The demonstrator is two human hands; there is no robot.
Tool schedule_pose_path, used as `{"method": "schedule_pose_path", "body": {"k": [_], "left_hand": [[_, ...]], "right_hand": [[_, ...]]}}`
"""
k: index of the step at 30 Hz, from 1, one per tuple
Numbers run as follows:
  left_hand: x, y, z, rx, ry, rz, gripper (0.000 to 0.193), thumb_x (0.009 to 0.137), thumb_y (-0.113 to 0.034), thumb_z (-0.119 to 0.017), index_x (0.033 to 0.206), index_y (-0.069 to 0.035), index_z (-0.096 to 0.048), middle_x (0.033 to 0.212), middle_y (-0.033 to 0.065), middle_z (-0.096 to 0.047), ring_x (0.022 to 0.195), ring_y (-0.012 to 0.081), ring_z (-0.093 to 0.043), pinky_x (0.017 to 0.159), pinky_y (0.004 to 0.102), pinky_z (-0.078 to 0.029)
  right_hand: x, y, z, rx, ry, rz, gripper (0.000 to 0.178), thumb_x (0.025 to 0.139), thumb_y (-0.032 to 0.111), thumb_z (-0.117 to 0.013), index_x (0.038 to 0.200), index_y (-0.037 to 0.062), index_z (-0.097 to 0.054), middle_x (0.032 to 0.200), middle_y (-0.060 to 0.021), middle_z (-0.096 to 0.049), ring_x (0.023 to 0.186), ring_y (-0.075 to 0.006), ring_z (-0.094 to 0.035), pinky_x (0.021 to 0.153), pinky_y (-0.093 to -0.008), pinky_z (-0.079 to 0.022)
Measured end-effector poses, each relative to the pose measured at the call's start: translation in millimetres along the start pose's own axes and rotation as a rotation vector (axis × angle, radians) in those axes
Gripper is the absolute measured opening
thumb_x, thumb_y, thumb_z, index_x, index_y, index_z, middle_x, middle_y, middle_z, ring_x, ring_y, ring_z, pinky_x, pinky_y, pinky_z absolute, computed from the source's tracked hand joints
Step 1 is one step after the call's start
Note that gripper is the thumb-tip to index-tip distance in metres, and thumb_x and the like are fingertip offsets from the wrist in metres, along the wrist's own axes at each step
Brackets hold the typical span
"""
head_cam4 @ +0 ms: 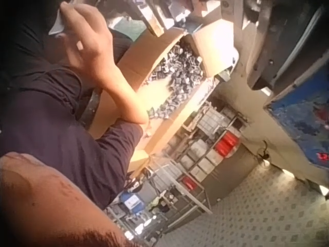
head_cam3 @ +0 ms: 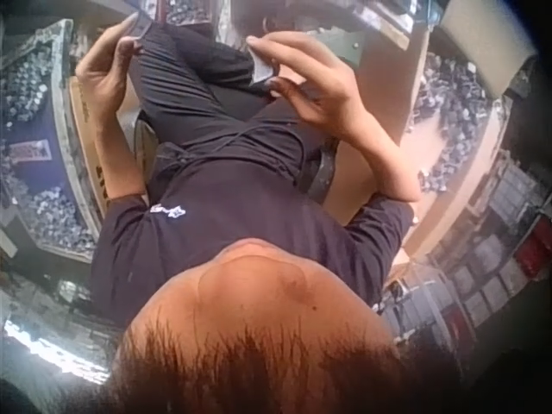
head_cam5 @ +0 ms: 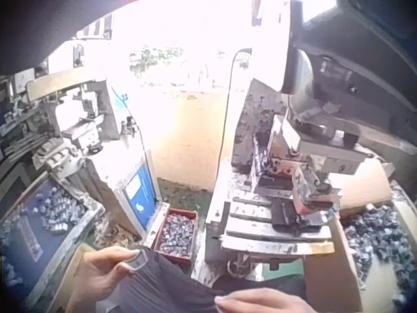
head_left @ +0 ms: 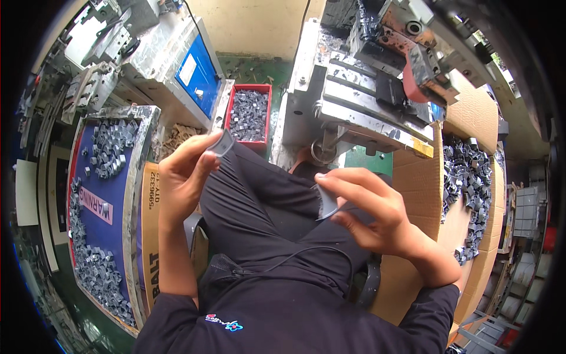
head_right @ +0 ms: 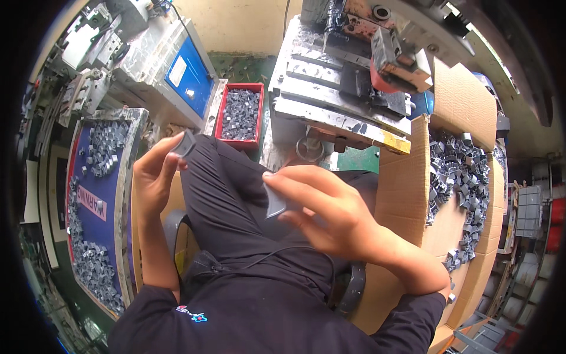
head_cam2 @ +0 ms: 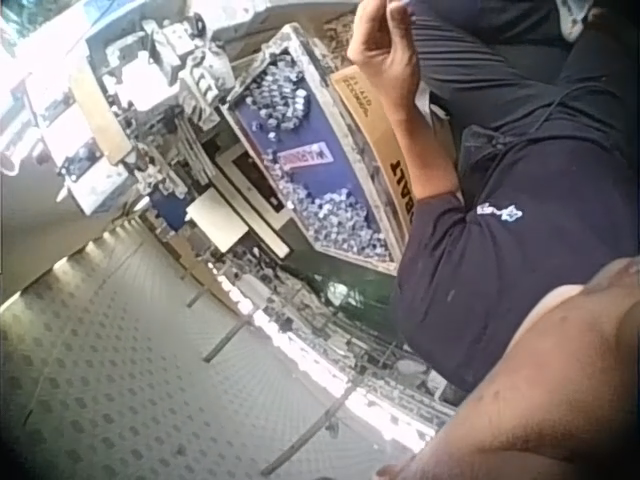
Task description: The recorder takes small plastic housing parts from a large box and uses a pad printing machine to apply a lock icon to each part.
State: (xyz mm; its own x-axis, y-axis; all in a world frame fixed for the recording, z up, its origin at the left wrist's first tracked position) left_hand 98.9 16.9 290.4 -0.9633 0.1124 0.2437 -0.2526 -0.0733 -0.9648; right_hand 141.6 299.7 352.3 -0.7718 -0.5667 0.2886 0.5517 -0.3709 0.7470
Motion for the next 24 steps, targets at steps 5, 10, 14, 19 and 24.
{"method": "schedule_pose_path", "body": {"k": [5, 10, 14, 19, 24], "left_hand": [[-24.1, -12.1, 4.7, -0.061, -0.042, -0.071, 0.028, 0.095, -0.01, -0.076, 0.118, 0.006, -0.072, 0.11, 0.0126, -0.074, 0.098, 0.0156, -0.07, 0.087, 0.0278, -0.055], [-21.2, -36.3, -13.9, -0.074, 0.097, -0.222, 0.023, 0.089, -0.006, -0.079, 0.109, 0.005, -0.075, 0.1, 0.0131, -0.077, 0.093, 0.0197, -0.074, 0.084, 0.0313, -0.057], [-20.5, -44.3, -27.7, -0.075, 0.174, -0.251, 0.032, 0.091, -0.024, -0.081, 0.1, 0.006, -0.075, 0.093, 0.0198, -0.077, 0.087, 0.0297, -0.076, 0.077, 0.0372, -0.059], [-20.8, -48.6, -37.1, -0.136, 0.219, -0.273, 0.032, 0.089, -0.024, -0.082, 0.101, 0.005, -0.075, 0.095, 0.0193, -0.078, 0.088, 0.0299, -0.077, 0.077, 0.037, -0.059], [-19.1, -48.1, -42.1, -0.134, 0.254, -0.299, 0.026, 0.083, -0.003, -0.083, 0.108, -0.001, -0.078, 0.102, 0.0116, -0.079, 0.09, 0.0206, -0.076, 0.079, 0.0312, -0.06]], "right_hand": [[5.3, 3.3, 26.8, -0.218, -0.124, 0.065, 0.057, 0.081, -0.013, -0.071, 0.136, -0.0037, -0.062, 0.132, -0.0177, -0.065, 0.112, -0.0281, -0.069, 0.09, -0.0374, -0.058], [-21.0, -12.1, 49.7, -0.047, -0.374, 0.022, 0.048, 0.097, 0.007, -0.071, 0.137, -0.0076, -0.048, 0.133, -0.0263, -0.062, 0.124, -0.032, -0.064, 0.107, -0.0413, -0.05], [-27.2, -16.5, 55.9, -0.058, -0.417, 0.0, 0.043, 0.096, 0.009, -0.073, 0.13, -0.0058, -0.052, 0.132, -0.0286, -0.061, 0.123, -0.0326, -0.063, 0.107, -0.0416, -0.049], [-27.8, -16.1, 54.8, -0.144, -0.403, 0.041, 0.04, 0.097, 0.009, -0.072, 0.129, -0.0051, -0.053, 0.131, -0.0291, -0.061, 0.124, -0.0332, -0.062, 0.108, -0.0419, -0.048], [-25.8, -13.8, 55.3, -0.18, -0.394, 0.058, 0.036, 0.099, 0.006, -0.068, 0.13, -0.0052, -0.052, 0.132, -0.0301, -0.061, 0.119, -0.032, -0.066, 0.105, -0.0422, -0.051]]}}
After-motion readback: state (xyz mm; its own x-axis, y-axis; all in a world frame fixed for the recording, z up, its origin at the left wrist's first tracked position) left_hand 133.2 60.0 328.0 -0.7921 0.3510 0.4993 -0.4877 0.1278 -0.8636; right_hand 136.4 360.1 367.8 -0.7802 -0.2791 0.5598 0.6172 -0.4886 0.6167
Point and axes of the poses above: each hand's wrist, its own x-axis towards the middle knuckle, its own z-axis out of the back of the hand, y = z × x, the point moved 7 cm from there along x, towards the middle knuckle
